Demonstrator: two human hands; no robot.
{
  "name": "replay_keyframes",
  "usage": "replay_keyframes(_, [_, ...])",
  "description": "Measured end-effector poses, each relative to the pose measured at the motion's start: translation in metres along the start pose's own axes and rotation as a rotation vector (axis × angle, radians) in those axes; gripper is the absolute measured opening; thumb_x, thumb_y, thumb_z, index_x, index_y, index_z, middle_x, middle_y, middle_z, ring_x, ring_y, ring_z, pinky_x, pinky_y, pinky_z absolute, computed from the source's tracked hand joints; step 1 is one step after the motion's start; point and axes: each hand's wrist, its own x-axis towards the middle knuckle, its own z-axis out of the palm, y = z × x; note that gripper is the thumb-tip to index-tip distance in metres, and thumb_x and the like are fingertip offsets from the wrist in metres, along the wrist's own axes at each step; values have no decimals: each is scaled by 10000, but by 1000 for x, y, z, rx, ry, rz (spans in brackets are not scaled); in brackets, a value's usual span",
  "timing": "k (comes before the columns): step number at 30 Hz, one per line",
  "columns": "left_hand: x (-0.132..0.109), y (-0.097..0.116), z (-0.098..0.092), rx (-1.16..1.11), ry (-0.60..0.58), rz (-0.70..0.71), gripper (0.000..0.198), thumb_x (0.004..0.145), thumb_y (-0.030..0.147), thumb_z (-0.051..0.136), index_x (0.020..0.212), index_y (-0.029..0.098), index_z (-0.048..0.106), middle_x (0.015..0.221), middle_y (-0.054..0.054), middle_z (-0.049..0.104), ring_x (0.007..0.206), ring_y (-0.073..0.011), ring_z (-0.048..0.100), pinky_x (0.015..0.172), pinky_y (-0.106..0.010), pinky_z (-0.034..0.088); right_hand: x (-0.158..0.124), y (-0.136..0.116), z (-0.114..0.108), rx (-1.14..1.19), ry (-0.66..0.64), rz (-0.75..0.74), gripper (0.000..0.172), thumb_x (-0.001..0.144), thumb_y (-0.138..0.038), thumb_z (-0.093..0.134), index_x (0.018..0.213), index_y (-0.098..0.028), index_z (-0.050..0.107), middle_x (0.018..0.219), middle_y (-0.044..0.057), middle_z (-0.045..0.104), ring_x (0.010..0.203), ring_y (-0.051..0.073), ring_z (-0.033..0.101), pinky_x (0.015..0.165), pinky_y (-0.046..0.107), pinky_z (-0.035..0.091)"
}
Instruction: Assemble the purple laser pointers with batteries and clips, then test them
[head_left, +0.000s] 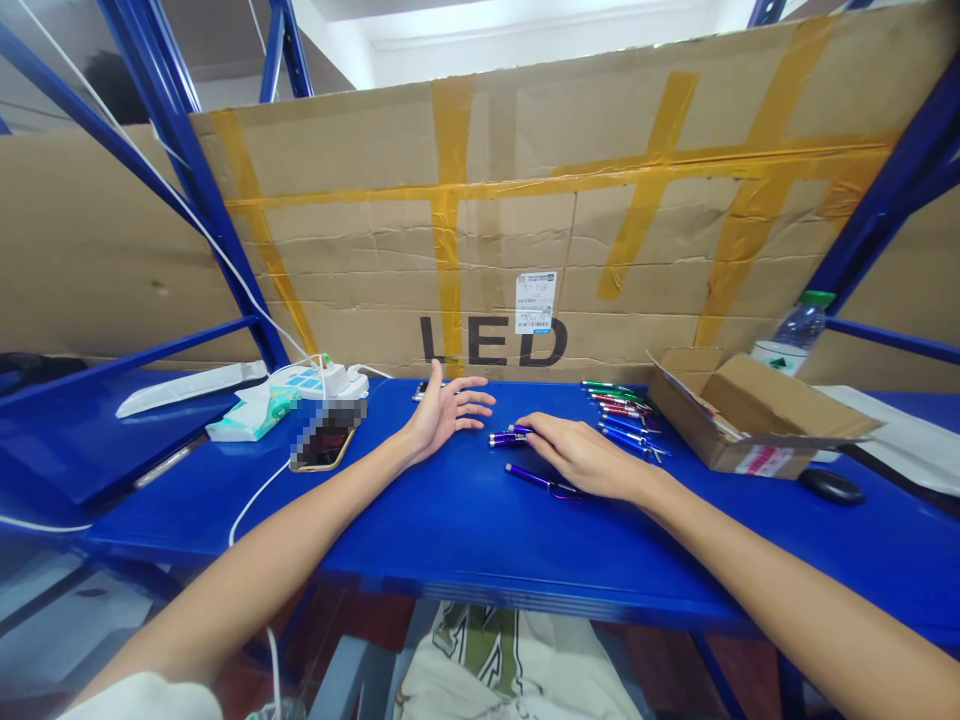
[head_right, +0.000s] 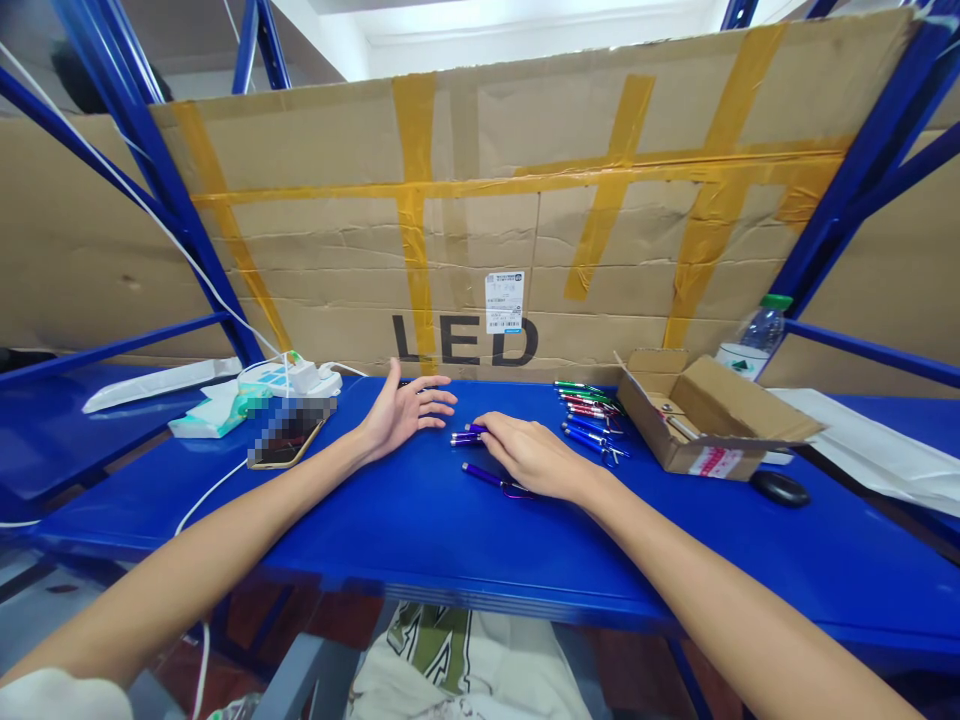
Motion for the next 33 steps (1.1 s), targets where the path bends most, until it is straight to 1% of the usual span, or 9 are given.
replay_keyframes(5, [1, -1, -1, 16, 6, 8, 956, 975, 887, 184, 1274, 129, 683, 1132, -193, 763, 967, -266, 730, 789, -337, 582, 2, -2, 0, 14, -55, -22, 307, 1156, -386, 381, 1275, -234, 620, 1250, 107, 747, 1110, 291, 721, 950, 448, 549])
replay_keyframes(9, [2, -1, -1, 30, 30, 7, 944, 986, 873, 172, 1265, 132, 686, 1128, -186, 763, 964, -258, 729, 784, -328, 581, 3, 1, 5, -14, -99, -70, 298, 1149, -402, 435, 1193, -229, 674, 1158, 98, 752, 1060, 281, 701, 948, 432, 535])
replay_keyframes(12, [2, -1, -1, 35, 34, 8, 946, 986, 873, 165, 1262, 134, 688, 1133, -185, 764, 969, -258, 727, 780, -326, 581, 5, 4, 10, -101, -38, -82, 353, 1159, -334, 367, 1204, -211, 695, 1103, 120, 718, 1033, 289, 642, 940, 446, 518])
replay_keyframes(16, [3, -3, -2, 50, 42, 10, 936, 991, 869, 164, 1259, 143, 690, 1132, -176, 765, 967, -250, 726, 775, -315, 581, 6, 6, 14, -194, -3, -114, 338, 1134, -264, 417, 1363, -231, 663, 1206, 139, 675, 1029, 300, 565, 901, 447, 500])
replay_keyframes(21, [3, -3, -2, 60, 49, 18, 953, 977, 885, 181, 1274, 132, 682, 1138, -188, 763, 973, -258, 725, 766, -316, 580, 6, 11, 16, -128, -2, -89, 119, 1094, -267, 556, 1110, -223, 666, 1135, 111, 693, 1025, 290, 560, 901, 430, 480])
replay_keyframes(24, [3, -3, -2, 64, 52, 22, 949, 980, 881, 181, 1271, 129, 682, 1140, -191, 761, 976, -263, 723, 765, -321, 576, 5, 13, 15, -87, 2, -76, 155, 1109, -251, 502, 1161, -232, 646, 1115, 107, 697, 1014, 284, 574, 907, 436, 485])
replay_keyframes(28, [3, -2, -2, 58, 54, 22, 944, 988, 870, 162, 1264, 134, 684, 1133, -186, 760, 964, -256, 722, 762, -316, 575, 5, 12, 11, -4, 69, -68, 256, 1130, -284, 414, 1276, -225, 616, 1171, 130, 618, 1034, 270, 601, 931, 440, 517])
replay_keyframes(31, [3, -3, -3, 52, 44, 20, 932, 991, 867, 176, 1269, 136, 683, 1143, -189, 761, 971, -261, 725, 770, -325, 577, 4, 9, 8, 61, 96, -42, 178, 1114, -374, 482, 1186, -243, 580, 1170, 106, 599, 967, 239, 625, 904, 416, 539])
replay_keyframes(33, [3, -3, -3, 51, 38, 17, 928, 991, 866, 187, 1274, 134, 683, 1150, -194, 761, 978, -268, 726, 775, -333, 578, 3, 7, 6, 62, 102, -21, 159, 1100, -412, 509, 1110, -256, 534, 1084, 79, 628, 890, 232, 623, 843, 402, 540])
